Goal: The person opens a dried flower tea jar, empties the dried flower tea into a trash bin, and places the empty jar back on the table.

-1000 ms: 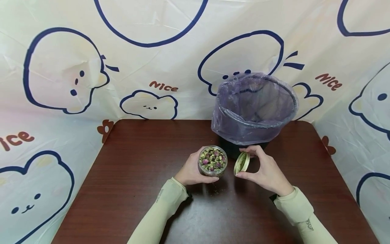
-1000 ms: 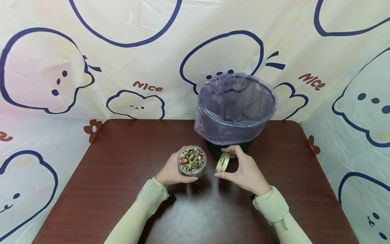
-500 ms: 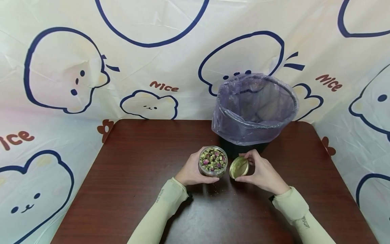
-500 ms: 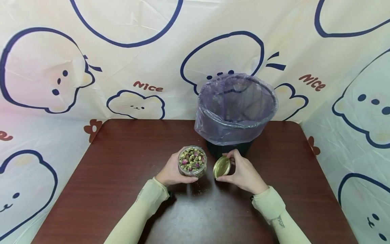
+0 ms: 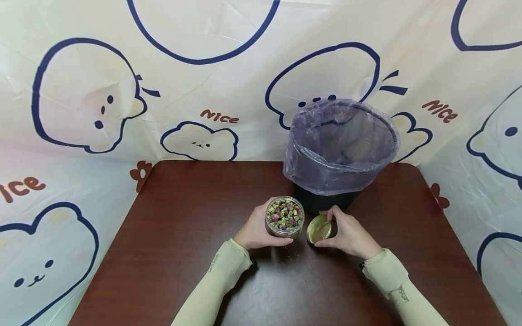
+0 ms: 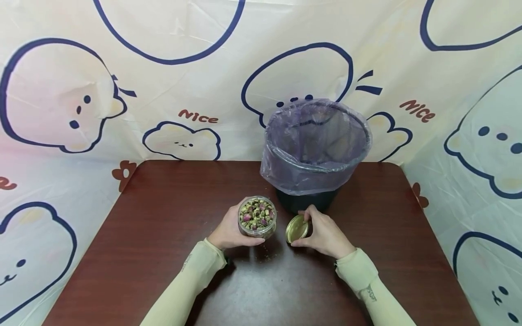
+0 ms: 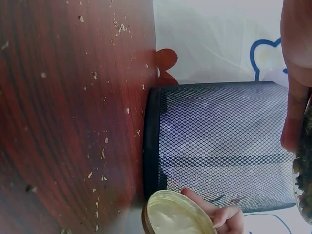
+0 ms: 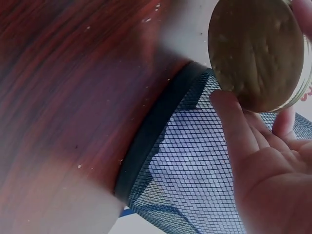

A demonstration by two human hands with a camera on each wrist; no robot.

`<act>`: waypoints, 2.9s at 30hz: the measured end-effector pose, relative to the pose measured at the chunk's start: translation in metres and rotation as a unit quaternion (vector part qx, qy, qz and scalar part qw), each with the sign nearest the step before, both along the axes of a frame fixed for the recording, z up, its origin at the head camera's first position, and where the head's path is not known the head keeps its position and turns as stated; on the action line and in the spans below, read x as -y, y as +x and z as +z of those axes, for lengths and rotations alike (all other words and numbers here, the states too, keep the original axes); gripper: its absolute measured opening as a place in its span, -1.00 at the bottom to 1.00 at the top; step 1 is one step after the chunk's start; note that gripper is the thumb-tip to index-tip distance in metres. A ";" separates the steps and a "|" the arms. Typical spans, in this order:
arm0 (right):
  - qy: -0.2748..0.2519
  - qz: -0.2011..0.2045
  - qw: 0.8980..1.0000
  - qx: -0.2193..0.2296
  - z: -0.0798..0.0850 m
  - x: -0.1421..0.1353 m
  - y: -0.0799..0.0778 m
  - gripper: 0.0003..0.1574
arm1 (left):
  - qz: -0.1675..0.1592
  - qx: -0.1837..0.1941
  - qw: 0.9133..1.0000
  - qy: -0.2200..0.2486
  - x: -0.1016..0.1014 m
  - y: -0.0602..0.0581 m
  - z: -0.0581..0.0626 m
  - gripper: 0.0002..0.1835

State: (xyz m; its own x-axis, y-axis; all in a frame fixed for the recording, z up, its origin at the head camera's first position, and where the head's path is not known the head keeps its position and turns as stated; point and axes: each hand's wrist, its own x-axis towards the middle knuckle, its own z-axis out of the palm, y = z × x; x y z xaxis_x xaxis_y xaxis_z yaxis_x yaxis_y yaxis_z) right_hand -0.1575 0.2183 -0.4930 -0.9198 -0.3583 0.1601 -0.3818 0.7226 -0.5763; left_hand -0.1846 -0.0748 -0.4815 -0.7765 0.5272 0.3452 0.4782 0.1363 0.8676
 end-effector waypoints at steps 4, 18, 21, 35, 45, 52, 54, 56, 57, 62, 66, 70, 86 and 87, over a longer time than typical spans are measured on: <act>0.008 -0.003 1.000 0.001 -0.003 -0.001 0.000 -0.14 | 0.000 -0.003 1.000 -0.002 -0.001 0.000 0.000 0.02; 0.026 -0.009 1.000 0.007 -0.003 -0.002 -0.003 -0.15 | 0.000 0.001 1.000 -0.003 -0.001 -0.001 0.000 0.00; 0.029 -0.008 1.000 0.006 -0.004 -0.003 -0.003 -0.14 | 0.000 0.001 1.000 -0.006 -0.001 -0.001 0.000 0.00; 0.053 0.005 0.998 0.022 -0.002 0.001 -0.006 -0.06 | 0.003 0.003 1.000 -0.013 0.000 -0.001 -0.002 0.00; 0.084 0.011 0.996 -0.001 -0.007 0.003 -0.006 -0.06 | 0.002 0.008 1.000 -0.011 0.000 -0.001 -0.002 0.00; 0.093 0.018 0.995 -0.019 -0.010 0.005 -0.006 -0.05 | 0.005 0.004 1.000 -0.019 -0.003 -0.002 0.000 0.01; 0.093 0.018 0.995 -0.016 -0.010 0.005 -0.006 -0.05 | 0.003 0.004 1.000 -0.017 -0.003 -0.003 0.000 0.01; 0.095 0.019 0.995 -0.011 -0.010 0.006 -0.005 -0.04 | 0.001 0.004 1.000 -0.016 -0.004 -0.003 0.001 0.01; 0.097 0.019 0.995 -0.009 -0.010 0.006 -0.005 -0.04 | 0.001 0.004 1.000 -0.016 -0.004 -0.003 0.001 0.01; 0.112 0.023 0.993 -0.011 -0.011 0.007 -0.005 -0.02 | 0.001 0.005 1.000 -0.018 -0.005 -0.003 0.001 0.01; 0.123 0.031 0.992 -0.019 -0.011 0.008 -0.005 -0.01 | 0.001 0.007 1.000 -0.018 -0.005 -0.003 0.001 0.01; 0.126 0.031 0.991 -0.025 -0.012 0.008 -0.006 0.00 | 0.004 0.011 1.000 -0.020 -0.004 -0.003 0.001 0.02; 0.120 0.024 0.992 -0.035 -0.010 0.004 0.002 0.06 | 0.008 0.012 1.000 -0.017 -0.002 -0.003 -0.002 0.00; 0.115 0.020 0.993 -0.038 -0.008 0.004 0.002 0.02 | 0.011 0.009 1.000 -0.016 -0.002 -0.003 -0.002 0.00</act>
